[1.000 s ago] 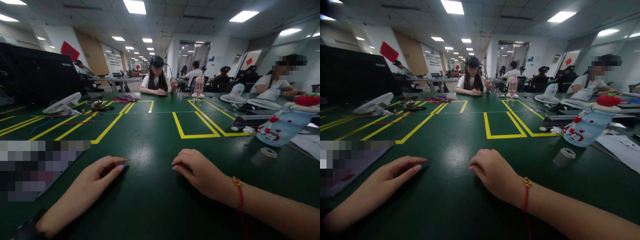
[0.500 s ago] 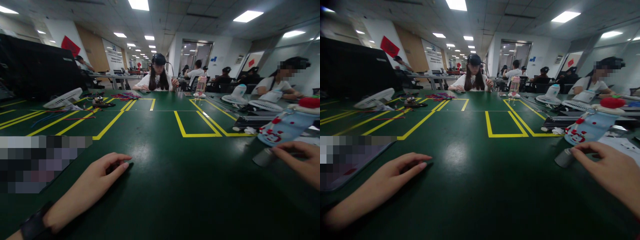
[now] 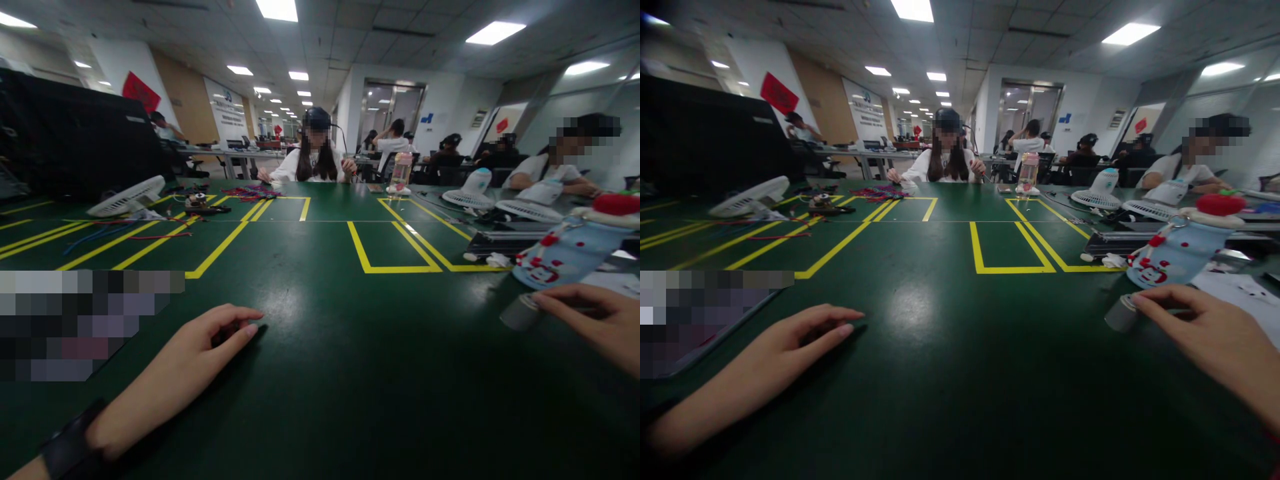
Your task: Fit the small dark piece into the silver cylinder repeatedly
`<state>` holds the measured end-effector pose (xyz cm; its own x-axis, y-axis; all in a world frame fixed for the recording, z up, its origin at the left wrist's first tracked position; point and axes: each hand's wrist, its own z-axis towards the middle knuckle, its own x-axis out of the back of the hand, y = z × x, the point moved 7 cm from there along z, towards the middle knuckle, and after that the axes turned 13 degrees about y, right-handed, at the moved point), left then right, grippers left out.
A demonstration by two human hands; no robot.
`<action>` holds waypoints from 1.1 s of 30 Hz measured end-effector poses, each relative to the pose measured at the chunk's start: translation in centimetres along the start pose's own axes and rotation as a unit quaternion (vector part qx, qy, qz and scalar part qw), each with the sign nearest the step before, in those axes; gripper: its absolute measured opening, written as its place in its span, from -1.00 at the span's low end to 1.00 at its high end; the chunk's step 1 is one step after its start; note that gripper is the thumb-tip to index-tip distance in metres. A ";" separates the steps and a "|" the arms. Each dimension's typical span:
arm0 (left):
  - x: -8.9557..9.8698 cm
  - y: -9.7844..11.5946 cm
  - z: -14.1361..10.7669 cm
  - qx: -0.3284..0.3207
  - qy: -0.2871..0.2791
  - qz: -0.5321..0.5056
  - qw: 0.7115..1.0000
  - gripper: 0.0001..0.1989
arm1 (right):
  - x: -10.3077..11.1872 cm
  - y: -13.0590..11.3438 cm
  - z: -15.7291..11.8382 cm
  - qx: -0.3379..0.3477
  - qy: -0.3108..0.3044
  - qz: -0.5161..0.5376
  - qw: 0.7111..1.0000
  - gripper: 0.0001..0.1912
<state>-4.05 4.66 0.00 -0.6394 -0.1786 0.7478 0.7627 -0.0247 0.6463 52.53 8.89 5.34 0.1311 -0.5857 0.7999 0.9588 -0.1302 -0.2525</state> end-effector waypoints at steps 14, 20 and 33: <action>0.4 2.0 -0.3 -0.012 0.008 0.004 1.000 -0.63 | -0.8 -9.0 -2.7 0.041 -0.055 0.130 0.989 -0.47; 0.4 1.0 0.1 -0.005 0.029 0.020 0.999 -0.62 | -1.7 -25.9 -8.0 0.270 -0.155 0.371 0.875 -0.60; -3.0 14.0 0.3 -0.192 0.052 -0.071 0.977 -0.81 | -5.7 -28.1 -10.7 0.206 -0.234 0.454 0.835 -0.50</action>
<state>8.53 5.17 6.82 -0.7434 -0.2455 0.6222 0.6600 -0.4198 0.6230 22.13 7.34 2.06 0.8426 0.0946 0.5301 0.4041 0.5396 -0.7386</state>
